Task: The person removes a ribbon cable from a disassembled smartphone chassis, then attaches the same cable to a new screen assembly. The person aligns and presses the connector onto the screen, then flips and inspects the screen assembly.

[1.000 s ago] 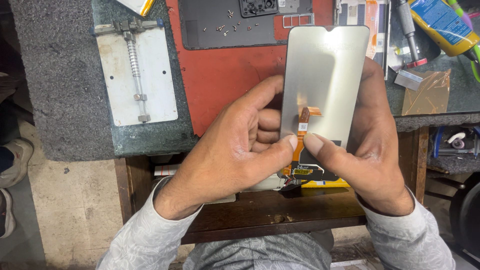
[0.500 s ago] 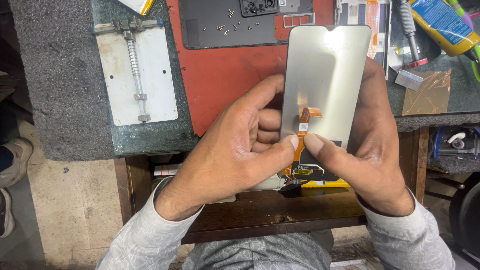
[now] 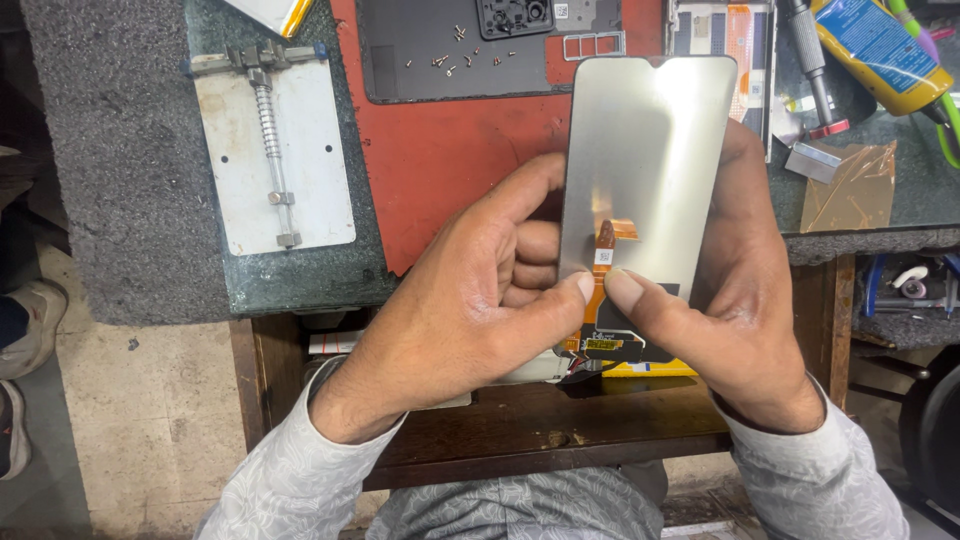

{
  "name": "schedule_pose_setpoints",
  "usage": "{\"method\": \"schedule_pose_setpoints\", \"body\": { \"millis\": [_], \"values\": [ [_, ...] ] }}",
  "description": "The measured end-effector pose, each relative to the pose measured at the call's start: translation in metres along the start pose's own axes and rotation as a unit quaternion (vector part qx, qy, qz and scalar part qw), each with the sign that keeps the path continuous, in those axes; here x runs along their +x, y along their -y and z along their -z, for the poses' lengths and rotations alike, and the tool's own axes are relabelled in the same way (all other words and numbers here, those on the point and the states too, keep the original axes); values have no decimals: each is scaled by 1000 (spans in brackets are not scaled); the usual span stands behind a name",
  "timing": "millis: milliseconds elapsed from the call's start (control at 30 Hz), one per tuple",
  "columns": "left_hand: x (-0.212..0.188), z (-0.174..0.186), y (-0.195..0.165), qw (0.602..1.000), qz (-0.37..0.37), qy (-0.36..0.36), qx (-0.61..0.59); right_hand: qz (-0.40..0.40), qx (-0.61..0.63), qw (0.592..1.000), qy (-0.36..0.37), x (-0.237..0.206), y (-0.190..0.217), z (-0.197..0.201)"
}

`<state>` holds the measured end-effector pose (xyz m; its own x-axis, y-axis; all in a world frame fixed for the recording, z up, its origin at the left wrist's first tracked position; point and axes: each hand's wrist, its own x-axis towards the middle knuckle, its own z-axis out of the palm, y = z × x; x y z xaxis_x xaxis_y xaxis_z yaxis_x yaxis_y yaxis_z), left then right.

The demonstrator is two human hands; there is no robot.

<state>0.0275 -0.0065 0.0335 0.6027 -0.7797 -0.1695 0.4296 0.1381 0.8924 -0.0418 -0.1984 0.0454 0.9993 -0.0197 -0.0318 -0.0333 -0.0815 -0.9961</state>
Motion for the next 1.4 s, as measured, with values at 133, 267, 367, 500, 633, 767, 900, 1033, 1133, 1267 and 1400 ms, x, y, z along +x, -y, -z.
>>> {"method": "schedule_pose_setpoints", "body": {
  "millis": [133, 267, 367, 500, 633, 767, 900, 1033, 1133, 1267, 1400],
  "values": [
    [0, 0, -1, 1000, -2, -2, 8, 10, -10, 1000, 4, 0, -3, 2],
    [0, 0, -1, 1000, 0, -6, 16, 13, 2, 1000, 10, -1, -5, 3],
    [1, 0, -1, 1000, 3, -10, 20, 16, 5, 1000, 13, -1, -5, 3],
    [0, 0, -1, 1000, 0, -10, 12, 4, 0, 1000, 2, 0, -4, 2],
    [0, 0, 0, 1000, -4, -8, 12, 9, -9, 1000, 0, -1, -6, 3],
    [0, 0, 0, 1000, 2, -10, 14, 27, -9, 999, 16, -3, -10, 5],
    [0, 1, 0, 1000, 3, -9, 7, 22, -5, 1000, 12, -4, -13, 6],
    [0, 1, 0, 1000, -2, -4, 0, 21, -4, 1000, 14, -3, -12, 5],
    [0, 1, 2, 1000, 0, -9, 5, 22, -11, 1000, 11, 0, -8, 3],
    [0, 3, 5, 999, -24, -16, -20, 22, -15, 1000, -4, 4, -3, -1],
    [1, 6, 11, 991, -115, -57, -50, -10, 40, 999, -16, 5, -4, -2]
  ]
}}
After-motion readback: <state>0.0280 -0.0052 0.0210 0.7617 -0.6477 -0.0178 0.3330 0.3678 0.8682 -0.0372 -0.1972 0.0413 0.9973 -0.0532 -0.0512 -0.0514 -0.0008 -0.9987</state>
